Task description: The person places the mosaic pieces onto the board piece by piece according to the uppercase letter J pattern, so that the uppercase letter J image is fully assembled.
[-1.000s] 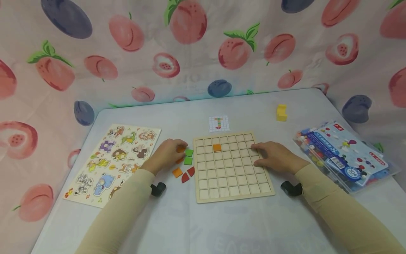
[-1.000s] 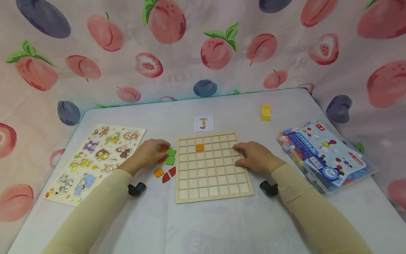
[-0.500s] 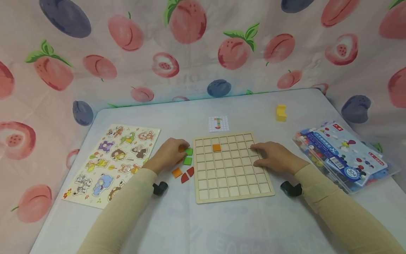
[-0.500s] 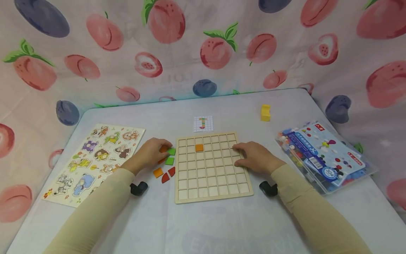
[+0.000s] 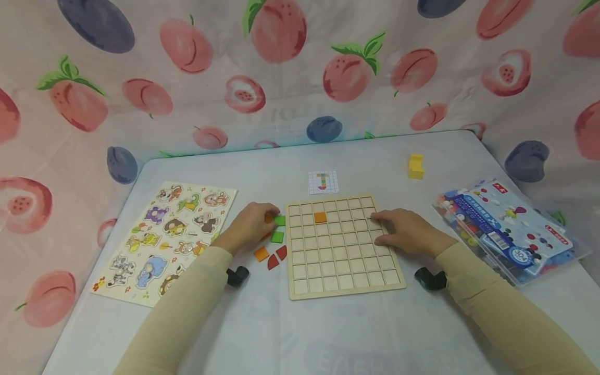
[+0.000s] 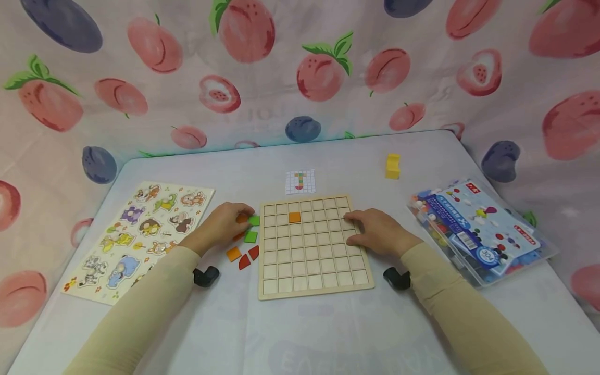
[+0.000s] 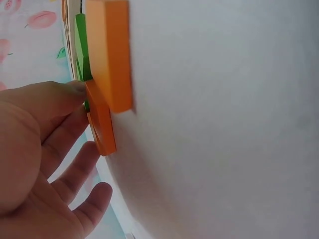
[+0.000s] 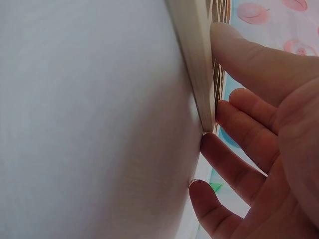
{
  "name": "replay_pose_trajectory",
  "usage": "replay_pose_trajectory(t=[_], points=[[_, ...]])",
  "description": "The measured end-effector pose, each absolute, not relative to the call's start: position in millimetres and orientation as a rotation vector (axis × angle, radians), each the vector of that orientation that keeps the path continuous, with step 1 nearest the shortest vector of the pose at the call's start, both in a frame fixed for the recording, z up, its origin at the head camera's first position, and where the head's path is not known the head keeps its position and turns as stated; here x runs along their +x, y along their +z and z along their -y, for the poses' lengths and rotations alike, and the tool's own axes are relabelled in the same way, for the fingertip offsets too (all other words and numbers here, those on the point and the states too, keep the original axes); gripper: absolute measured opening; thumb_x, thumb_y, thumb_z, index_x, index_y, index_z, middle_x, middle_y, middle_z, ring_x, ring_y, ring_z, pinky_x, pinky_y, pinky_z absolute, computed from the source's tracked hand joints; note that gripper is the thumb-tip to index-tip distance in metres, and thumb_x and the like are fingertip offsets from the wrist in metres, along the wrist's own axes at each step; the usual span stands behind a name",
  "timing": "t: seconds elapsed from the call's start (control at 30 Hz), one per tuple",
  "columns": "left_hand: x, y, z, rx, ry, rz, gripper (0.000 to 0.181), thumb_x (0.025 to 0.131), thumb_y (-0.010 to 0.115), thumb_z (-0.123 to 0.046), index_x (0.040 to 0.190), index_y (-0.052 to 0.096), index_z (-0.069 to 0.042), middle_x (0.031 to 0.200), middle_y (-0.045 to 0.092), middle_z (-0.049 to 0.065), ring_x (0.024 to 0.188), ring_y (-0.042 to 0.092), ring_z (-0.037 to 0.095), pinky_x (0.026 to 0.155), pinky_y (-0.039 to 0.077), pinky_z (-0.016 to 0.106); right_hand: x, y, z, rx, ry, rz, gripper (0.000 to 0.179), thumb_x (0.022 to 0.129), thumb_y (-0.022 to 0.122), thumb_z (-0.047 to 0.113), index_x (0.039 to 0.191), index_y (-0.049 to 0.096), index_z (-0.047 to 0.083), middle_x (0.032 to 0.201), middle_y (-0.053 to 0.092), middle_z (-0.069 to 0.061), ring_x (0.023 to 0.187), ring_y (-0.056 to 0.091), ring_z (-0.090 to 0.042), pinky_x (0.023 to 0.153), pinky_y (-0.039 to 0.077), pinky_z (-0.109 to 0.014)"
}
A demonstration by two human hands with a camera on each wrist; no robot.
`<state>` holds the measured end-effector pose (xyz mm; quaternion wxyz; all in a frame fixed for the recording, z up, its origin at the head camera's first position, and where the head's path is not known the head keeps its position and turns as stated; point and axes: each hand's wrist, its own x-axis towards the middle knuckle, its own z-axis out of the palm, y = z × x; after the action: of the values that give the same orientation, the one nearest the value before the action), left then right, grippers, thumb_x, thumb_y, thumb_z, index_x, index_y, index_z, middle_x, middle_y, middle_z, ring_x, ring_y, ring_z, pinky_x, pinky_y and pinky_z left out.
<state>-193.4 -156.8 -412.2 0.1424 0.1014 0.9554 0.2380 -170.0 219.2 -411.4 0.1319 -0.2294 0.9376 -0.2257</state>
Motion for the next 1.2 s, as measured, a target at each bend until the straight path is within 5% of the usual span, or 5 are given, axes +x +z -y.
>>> replay_pose_trajectory(t=[1.2], points=[[-194,-392,140,0.312,0.752,-2.784,0.035,0.095,0.069,-0.02,0.129,0.066,-0.012,0.128,0.061,0.007,0.119,0.049,0.026,0.106,0.043,0.042,-171,-409,-220,-0.645,-0.656,-2.71,0.063,0.09,0.076,0.028,0.14,0.054,-0.002,0.139,0.053,-0.027,0.131,0.046,-0.047,0.108,0.034,-0.058]])
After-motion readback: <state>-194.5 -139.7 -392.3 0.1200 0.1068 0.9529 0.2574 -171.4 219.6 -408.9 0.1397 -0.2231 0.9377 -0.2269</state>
